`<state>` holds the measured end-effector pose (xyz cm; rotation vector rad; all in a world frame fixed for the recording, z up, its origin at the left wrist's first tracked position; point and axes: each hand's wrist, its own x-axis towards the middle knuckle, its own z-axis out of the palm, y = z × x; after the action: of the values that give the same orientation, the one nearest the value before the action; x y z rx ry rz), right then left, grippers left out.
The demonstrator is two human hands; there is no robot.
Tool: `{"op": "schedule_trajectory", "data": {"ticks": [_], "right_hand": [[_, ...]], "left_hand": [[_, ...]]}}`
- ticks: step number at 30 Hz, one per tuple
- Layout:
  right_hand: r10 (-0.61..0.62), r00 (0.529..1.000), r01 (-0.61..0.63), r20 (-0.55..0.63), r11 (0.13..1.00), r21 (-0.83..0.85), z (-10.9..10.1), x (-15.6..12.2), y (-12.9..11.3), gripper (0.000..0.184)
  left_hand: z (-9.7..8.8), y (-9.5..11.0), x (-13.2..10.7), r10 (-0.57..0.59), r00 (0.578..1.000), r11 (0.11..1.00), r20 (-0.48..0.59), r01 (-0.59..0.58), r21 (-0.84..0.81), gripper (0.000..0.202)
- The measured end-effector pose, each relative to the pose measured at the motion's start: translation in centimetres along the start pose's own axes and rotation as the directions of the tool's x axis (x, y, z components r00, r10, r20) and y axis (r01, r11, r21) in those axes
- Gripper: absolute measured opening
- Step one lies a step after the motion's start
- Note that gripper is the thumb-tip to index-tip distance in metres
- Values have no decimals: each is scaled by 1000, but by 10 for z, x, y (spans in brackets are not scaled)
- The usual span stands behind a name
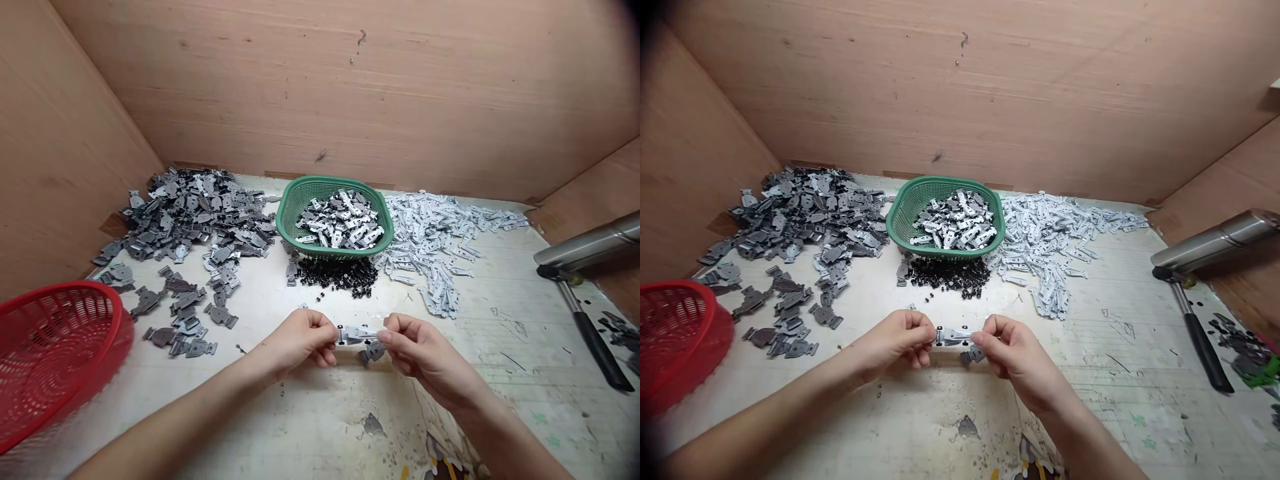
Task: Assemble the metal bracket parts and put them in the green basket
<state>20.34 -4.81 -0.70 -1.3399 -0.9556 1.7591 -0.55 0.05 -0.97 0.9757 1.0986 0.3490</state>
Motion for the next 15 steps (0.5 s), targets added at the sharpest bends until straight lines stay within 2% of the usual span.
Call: {"op": "schedule_trajectory", "data": {"ticks": [15], "right_hand": [[49,999,-51,-21,996,-76,3,6,4,35]], "left_hand": [[1,0,0,-1,1000,1000,3,1,10,11]]}}
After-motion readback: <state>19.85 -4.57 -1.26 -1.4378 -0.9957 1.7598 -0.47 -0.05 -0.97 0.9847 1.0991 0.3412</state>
